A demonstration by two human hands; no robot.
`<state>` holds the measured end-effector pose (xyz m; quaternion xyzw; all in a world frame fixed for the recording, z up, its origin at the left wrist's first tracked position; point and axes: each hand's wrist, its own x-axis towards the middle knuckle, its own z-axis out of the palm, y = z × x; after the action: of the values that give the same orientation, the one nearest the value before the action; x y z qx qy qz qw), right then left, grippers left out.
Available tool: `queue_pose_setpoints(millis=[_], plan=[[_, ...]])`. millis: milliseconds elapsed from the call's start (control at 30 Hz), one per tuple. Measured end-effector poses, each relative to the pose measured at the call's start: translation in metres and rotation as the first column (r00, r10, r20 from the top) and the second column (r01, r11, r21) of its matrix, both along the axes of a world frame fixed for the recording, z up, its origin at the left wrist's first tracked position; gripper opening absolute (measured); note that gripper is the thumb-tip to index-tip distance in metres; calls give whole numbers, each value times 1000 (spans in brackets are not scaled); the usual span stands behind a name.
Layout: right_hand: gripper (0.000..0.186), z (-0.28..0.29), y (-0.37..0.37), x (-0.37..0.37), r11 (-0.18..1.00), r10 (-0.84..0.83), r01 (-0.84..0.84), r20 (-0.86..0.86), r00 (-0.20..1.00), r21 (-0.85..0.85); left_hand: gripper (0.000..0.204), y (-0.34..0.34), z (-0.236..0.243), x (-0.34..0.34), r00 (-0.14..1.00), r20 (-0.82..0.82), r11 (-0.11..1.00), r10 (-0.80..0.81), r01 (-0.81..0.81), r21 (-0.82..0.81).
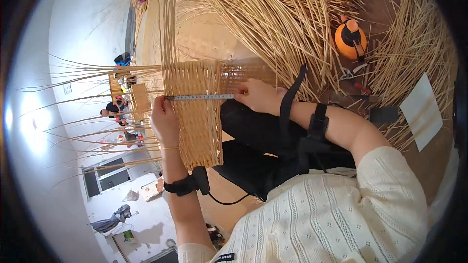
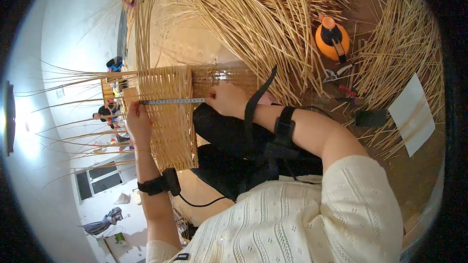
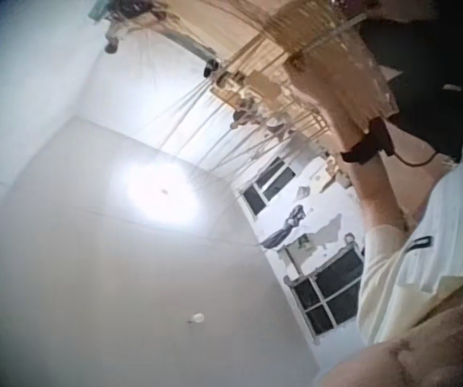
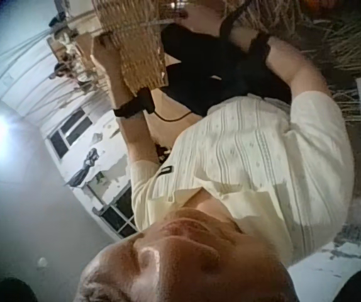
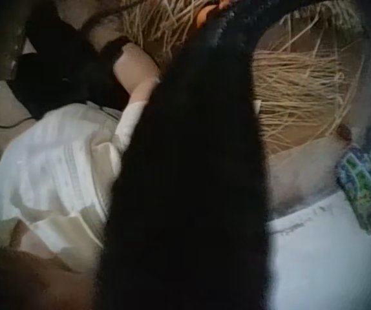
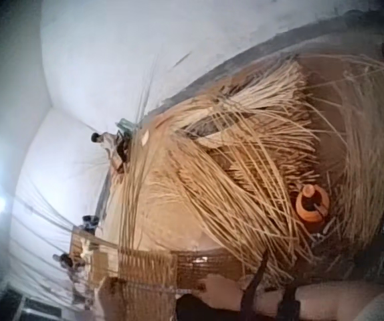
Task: Weaving a large basket using long wicker/bamboo strips.
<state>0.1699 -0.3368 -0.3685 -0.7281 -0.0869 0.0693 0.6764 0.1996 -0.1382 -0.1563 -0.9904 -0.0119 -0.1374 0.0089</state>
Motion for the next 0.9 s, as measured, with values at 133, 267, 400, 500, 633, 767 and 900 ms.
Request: queue_pose_setpoints(millis=[133, 267, 400, 500, 633, 767, 900], plan=[[30, 3, -3, -3, 1000, 29, -28, -46, 999, 12, 25, 4, -3, -4, 997, -34, 997, 73, -73, -15], [30, 6, -1, -4, 999, 33, -31, -58, 998, 30, 28, 9, -6, -8, 1000, 21, 999, 17, -16, -52], [31, 9, -5, -1, 1000, 17, -16, -72, 997, 14, 25, 1, -5, -5, 997, 63, 996, 37, -31, -83], [33, 9, -7, 5, 997, 76, -78, -162, 984, -5, 24, 1, 5, 11, 994, -65, 973, 83, -95, -208], [36, 7, -10, 7, 998, 62, -59, -164, 984, 25, 24, 5, 5, 15, 1000, -12, 986, 7, -9, -168], [32, 3, 0, 9, 995, 15, -11, -38, 999, 97, 24, -1, 14, 12, 998, 45, 998, -42, 44, -35], [27, 28, -20, 7, 968, -46, 31, 55, 997, 248, 31, -36, 36, 26, 999, -9, 950, 46, -46, -310]])
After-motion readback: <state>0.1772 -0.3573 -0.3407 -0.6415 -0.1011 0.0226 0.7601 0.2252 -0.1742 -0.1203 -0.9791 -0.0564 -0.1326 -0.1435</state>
